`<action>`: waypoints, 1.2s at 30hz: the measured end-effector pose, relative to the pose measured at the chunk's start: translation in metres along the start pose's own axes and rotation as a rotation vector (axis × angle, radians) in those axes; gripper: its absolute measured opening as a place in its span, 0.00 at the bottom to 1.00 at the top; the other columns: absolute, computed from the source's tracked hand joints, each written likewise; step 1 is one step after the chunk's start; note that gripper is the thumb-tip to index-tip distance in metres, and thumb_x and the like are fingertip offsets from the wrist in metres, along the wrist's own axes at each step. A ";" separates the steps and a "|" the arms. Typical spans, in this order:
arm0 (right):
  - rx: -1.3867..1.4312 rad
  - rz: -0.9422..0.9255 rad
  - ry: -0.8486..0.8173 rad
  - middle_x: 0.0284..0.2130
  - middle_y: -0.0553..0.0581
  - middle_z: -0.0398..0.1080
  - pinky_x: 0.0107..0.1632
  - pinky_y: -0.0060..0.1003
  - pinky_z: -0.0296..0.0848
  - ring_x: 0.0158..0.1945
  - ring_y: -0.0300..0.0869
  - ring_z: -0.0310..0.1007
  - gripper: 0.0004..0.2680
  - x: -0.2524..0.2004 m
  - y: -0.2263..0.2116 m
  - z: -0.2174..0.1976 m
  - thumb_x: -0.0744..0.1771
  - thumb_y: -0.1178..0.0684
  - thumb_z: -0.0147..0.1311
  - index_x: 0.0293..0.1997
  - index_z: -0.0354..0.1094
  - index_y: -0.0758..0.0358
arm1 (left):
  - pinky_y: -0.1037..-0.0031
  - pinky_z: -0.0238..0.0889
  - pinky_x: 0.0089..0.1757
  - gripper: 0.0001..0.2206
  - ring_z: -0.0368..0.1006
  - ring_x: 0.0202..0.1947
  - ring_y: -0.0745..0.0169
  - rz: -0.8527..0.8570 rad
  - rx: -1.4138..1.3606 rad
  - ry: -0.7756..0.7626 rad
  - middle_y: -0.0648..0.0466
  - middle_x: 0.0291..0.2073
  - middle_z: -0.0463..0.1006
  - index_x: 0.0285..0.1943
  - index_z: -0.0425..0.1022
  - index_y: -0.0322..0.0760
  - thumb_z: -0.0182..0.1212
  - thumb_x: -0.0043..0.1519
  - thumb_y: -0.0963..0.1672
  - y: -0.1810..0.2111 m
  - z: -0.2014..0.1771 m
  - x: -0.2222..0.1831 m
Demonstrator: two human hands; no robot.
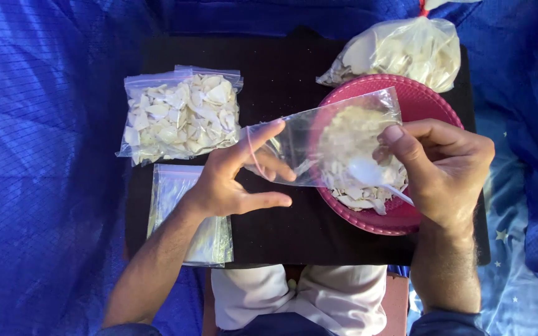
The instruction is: Bagging small white food flakes into plastic zip-lock bags using a spoon and sealing them by hand.
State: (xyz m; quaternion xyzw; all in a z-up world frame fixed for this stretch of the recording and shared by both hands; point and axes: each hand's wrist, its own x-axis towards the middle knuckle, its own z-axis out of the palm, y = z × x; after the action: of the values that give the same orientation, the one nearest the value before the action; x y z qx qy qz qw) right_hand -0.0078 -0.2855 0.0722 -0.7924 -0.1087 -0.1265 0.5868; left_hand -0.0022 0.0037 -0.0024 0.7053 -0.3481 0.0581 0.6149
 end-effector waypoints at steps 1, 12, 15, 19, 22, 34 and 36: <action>-0.011 0.013 0.016 0.29 0.59 0.73 0.32 0.22 0.61 0.24 0.34 0.61 0.04 0.000 -0.002 0.001 0.72 0.64 0.57 0.41 0.73 0.75 | 0.82 0.76 0.43 0.46 0.79 0.35 0.72 0.005 0.107 0.009 0.59 0.40 0.87 0.79 0.52 0.46 0.82 0.53 0.40 0.000 0.000 -0.001; -0.059 -0.038 0.040 0.29 0.60 0.72 0.29 0.23 0.55 0.22 0.33 0.55 0.04 0.001 0.002 0.008 0.73 0.65 0.57 0.42 0.72 0.78 | 0.86 0.72 0.38 0.39 0.77 0.34 0.75 0.086 0.335 0.062 0.59 0.42 0.85 0.76 0.57 0.42 0.76 0.57 0.35 0.001 -0.008 0.000; -0.079 -0.026 0.045 0.29 0.59 0.71 0.28 0.22 0.52 0.22 0.31 0.51 0.05 0.001 0.002 0.008 0.74 0.65 0.56 0.42 0.72 0.77 | 0.84 0.73 0.42 0.42 0.77 0.38 0.73 0.115 0.438 0.009 0.59 0.47 0.83 0.79 0.51 0.45 0.74 0.58 0.35 -0.011 -0.007 -0.003; -0.151 -0.067 0.080 0.31 0.63 0.72 0.33 0.25 0.59 0.26 0.36 0.61 0.05 0.000 0.003 0.013 0.75 0.65 0.58 0.45 0.72 0.81 | 0.80 0.74 0.39 0.40 0.76 0.37 0.70 0.184 0.595 0.039 0.59 0.45 0.84 0.78 0.53 0.43 0.65 0.57 0.30 -0.011 -0.008 -0.002; -0.233 -0.226 0.099 0.33 0.68 0.71 0.35 0.30 0.66 0.31 0.43 0.68 0.05 -0.001 0.002 0.021 0.76 0.69 0.59 0.46 0.68 0.84 | 0.77 0.71 0.36 0.36 0.70 0.33 0.69 0.267 0.710 0.072 0.58 0.48 0.81 0.75 0.58 0.38 0.69 0.58 0.31 -0.010 -0.009 0.000; -0.689 -0.564 -0.155 0.62 0.79 0.67 0.47 0.39 0.78 0.49 0.52 0.75 0.23 -0.018 -0.038 0.056 0.65 0.64 0.70 0.66 0.64 0.81 | 0.77 0.58 0.37 0.23 0.67 0.28 0.71 0.406 0.789 0.190 0.64 0.20 0.71 0.61 0.78 0.38 0.70 0.55 0.33 -0.010 0.005 0.003; -0.664 -0.572 -0.232 0.62 0.79 0.67 0.47 0.39 0.75 0.47 0.52 0.73 0.25 -0.012 -0.039 0.062 0.64 0.62 0.70 0.67 0.61 0.81 | 0.77 0.57 0.37 0.19 0.66 0.28 0.71 0.438 0.824 0.225 0.65 0.20 0.74 0.57 0.80 0.39 0.72 0.56 0.35 -0.003 0.007 0.005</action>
State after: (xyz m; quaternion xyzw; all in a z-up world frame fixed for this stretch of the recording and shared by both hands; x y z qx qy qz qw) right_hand -0.0274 -0.2152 0.0856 -0.8846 -0.3420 -0.2220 0.2264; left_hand 0.0006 -0.0043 -0.0037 0.7897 -0.3677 0.3955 0.2912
